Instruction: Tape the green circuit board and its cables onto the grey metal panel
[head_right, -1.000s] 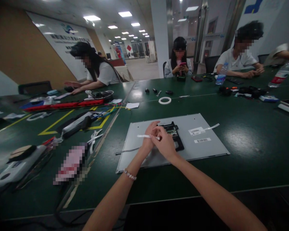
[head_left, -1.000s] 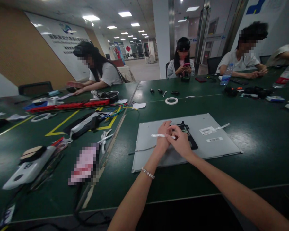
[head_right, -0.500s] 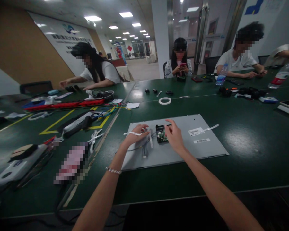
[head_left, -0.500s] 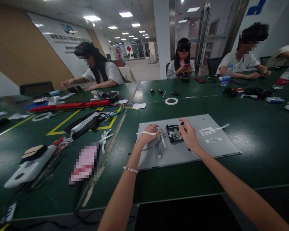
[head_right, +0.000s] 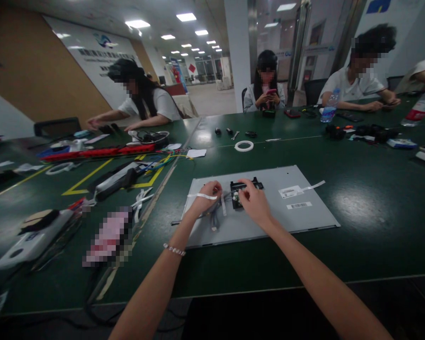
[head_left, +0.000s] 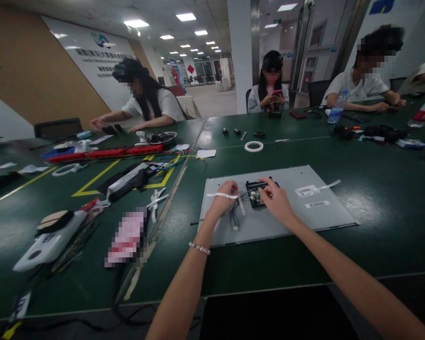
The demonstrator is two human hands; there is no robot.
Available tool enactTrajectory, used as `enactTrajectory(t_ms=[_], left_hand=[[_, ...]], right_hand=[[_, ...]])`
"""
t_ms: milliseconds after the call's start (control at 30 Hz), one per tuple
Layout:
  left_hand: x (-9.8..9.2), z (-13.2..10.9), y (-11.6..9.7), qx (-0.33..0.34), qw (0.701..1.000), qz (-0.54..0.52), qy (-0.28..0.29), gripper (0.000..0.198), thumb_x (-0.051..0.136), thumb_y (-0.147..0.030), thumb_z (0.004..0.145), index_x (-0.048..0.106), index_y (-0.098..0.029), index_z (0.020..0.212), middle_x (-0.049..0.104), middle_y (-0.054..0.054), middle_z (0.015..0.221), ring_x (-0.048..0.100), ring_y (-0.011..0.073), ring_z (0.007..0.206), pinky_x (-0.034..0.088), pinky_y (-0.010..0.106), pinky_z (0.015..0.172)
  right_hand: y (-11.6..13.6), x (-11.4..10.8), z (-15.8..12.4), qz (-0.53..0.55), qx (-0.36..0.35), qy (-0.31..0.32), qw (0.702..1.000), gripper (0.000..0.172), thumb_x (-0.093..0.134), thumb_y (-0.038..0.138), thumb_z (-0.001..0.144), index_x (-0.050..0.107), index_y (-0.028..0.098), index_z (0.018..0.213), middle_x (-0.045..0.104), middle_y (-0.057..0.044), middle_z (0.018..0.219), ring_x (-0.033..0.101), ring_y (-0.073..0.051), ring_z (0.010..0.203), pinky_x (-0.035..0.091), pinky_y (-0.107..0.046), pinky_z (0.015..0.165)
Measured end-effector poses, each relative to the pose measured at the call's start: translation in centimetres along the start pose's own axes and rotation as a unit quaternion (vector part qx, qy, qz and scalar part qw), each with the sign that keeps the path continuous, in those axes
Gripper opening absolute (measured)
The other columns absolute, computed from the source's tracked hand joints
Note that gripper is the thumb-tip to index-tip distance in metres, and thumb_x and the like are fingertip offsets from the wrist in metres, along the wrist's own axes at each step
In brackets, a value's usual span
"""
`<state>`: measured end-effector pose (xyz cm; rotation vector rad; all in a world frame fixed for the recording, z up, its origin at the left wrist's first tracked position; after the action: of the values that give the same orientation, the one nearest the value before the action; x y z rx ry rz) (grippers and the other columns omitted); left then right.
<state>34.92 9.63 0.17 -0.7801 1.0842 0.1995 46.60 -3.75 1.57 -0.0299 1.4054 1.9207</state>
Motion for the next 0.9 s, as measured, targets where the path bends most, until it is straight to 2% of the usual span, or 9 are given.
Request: enactTrajectory(t_ms=[133,333,367,467,567,700,900], left_hand=[[-0.6,0.1,-0.5,-0.009,1.0,-0.02,-0.011,0.009,0.053,-0.013,0.075,0.06,-0.017,0.079,0.063,0.002,0.072,0.057,0.0158,0.068,0.046,0.028,0.066],[-4.6,-0.4,-3.2,0.023,0.995,-0.054,-0.079,0.01,0.055,-0.017,0.075,0.061,-0.018,0.083,0.063,-0.002,0.069,0.059,0.0136,0.067,0.045,0.026,0.069],[-4.9,-0.6,-3.8,0.034,0.995,-0.062,-0.072,0.011,0.056,-0.018,0.075,0.061,-0.018,0.085,0.063,-0.002,0.07,0.059,0.0134,0.067,0.045,0.026,0.069],[-5.1,-0.9,-5.5,0.059,0.993,-0.079,-0.058,0.013,0.056,-0.017,0.076,0.063,-0.017,0.087,0.064,-0.001,0.073,0.06,0.0132,0.071,0.046,0.025,0.071],[-5.3,-1.2,-6.4,0.076,0.989,-0.108,-0.06,0.012,0.056,-0.017,0.078,0.063,-0.017,0.087,0.065,0.0,0.076,0.061,0.0129,0.073,0.047,0.024,0.071],[-5.5,-1.2,-6.3,0.09,0.984,-0.132,-0.075,0.01,0.057,-0.017,0.08,0.064,-0.017,0.086,0.066,0.0,0.079,0.062,0.0125,0.074,0.047,0.024,0.073],[-5.1,-0.7,-4.2,0.071,0.986,-0.108,-0.101,0.007,0.057,-0.016,0.078,0.064,-0.016,0.079,0.066,0.001,0.076,0.061,0.0137,0.073,0.048,0.026,0.071]], right_hand=[[0.1,-0.5,0.0,0.009,-0.008,-0.021,1.0,0.034,0.046,0.025,0.086,0.054,0.019,0.119,0.061,0.0,0.071,0.058,-0.014,0.067,0.042,-0.025,0.065],[0.3,-0.8,0.4,0.067,-0.008,-0.04,0.997,0.033,0.05,0.027,0.085,0.056,0.018,0.116,0.065,-0.006,0.095,0.061,-0.016,0.087,0.047,-0.026,0.069],[0.3,-0.7,0.4,0.077,-0.008,-0.037,0.996,0.034,0.052,0.027,0.084,0.056,0.018,0.117,0.064,-0.007,0.101,0.06,-0.016,0.092,0.048,-0.026,0.072],[0.6,0.3,0.4,0.103,-0.009,-0.003,0.995,0.037,0.057,0.03,0.082,0.057,0.019,0.118,0.062,-0.008,0.114,0.059,-0.017,0.101,0.049,-0.029,0.08],[1.0,1.9,-0.1,0.119,-0.018,0.047,0.992,0.037,0.059,0.031,0.082,0.059,0.019,0.116,0.061,-0.008,0.118,0.058,-0.018,0.105,0.05,-0.03,0.083],[1.2,3.3,-0.5,0.111,-0.024,0.082,0.99,0.035,0.06,0.028,0.08,0.061,0.019,0.114,0.064,-0.007,0.115,0.059,-0.018,0.104,0.05,-0.031,0.085],[1.7,2.9,-0.6,0.091,-0.038,0.079,0.992,0.036,0.058,0.024,0.081,0.06,0.02,0.116,0.063,-0.007,0.116,0.058,-0.017,0.106,0.05,-0.031,0.086]])
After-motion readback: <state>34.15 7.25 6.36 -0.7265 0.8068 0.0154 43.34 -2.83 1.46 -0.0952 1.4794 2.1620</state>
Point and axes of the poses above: each hand's wrist, its own z-axis towards the middle knuckle, its own x-axis out of the palm, y = z × x, the point moved 10 cm from there along z, towards the middle knuckle
